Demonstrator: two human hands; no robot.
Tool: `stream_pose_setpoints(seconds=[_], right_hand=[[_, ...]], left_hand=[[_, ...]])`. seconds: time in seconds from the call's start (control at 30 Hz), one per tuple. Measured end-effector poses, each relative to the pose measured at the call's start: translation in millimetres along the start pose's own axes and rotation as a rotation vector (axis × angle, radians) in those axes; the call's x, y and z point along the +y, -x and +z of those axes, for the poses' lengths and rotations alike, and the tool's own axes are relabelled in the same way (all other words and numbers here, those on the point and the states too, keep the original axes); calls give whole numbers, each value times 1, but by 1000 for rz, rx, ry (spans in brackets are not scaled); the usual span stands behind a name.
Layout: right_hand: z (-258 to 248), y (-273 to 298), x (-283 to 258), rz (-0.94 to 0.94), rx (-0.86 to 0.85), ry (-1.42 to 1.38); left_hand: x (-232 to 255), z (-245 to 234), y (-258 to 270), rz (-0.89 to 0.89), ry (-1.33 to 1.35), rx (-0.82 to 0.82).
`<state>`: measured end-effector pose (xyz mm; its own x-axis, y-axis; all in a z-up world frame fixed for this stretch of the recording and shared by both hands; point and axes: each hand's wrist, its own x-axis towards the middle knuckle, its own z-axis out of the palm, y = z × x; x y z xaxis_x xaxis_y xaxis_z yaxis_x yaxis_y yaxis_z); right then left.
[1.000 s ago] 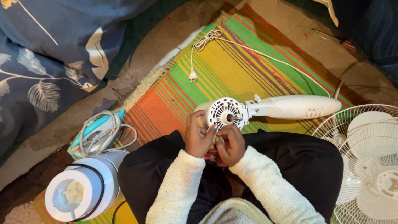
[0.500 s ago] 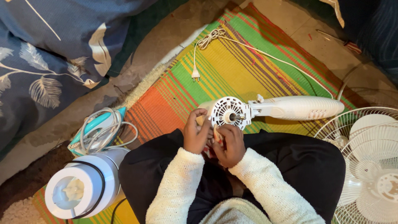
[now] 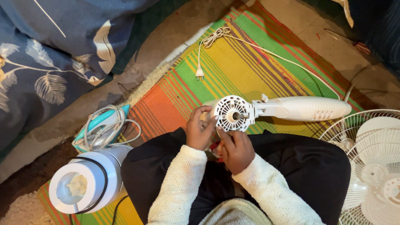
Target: The person sits on a mat and uses a screwdriver to tighten a screw on the rear motor housing of a disassembled white electric fan. The person holds the fan steady with one hand while turning the screwdriver with the other.
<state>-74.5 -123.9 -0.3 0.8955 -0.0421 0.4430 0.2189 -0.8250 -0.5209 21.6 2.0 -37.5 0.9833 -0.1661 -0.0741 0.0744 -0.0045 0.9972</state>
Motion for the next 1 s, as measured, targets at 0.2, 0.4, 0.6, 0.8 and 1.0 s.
stream_pose_setpoints(seconds=[0.2,0.4,0.6,0.8,1.0], right_hand=[[-15,3,-1,28,-56,25],[-13,14,8,52,-19,108],[-17,17,9,140,-74,-24],[-22,6,4,104,-8,-113],[-4,2,3,18,-28,-58]], left_hand=[[-14,-5,-4,-7,15,-6],[-21,-8,-7,-30,85,-17],[-21,-10,-9,-49,93,-45],[-30,-3,-7,133,202,-78],[-12,-3,-7,70,58,-30]])
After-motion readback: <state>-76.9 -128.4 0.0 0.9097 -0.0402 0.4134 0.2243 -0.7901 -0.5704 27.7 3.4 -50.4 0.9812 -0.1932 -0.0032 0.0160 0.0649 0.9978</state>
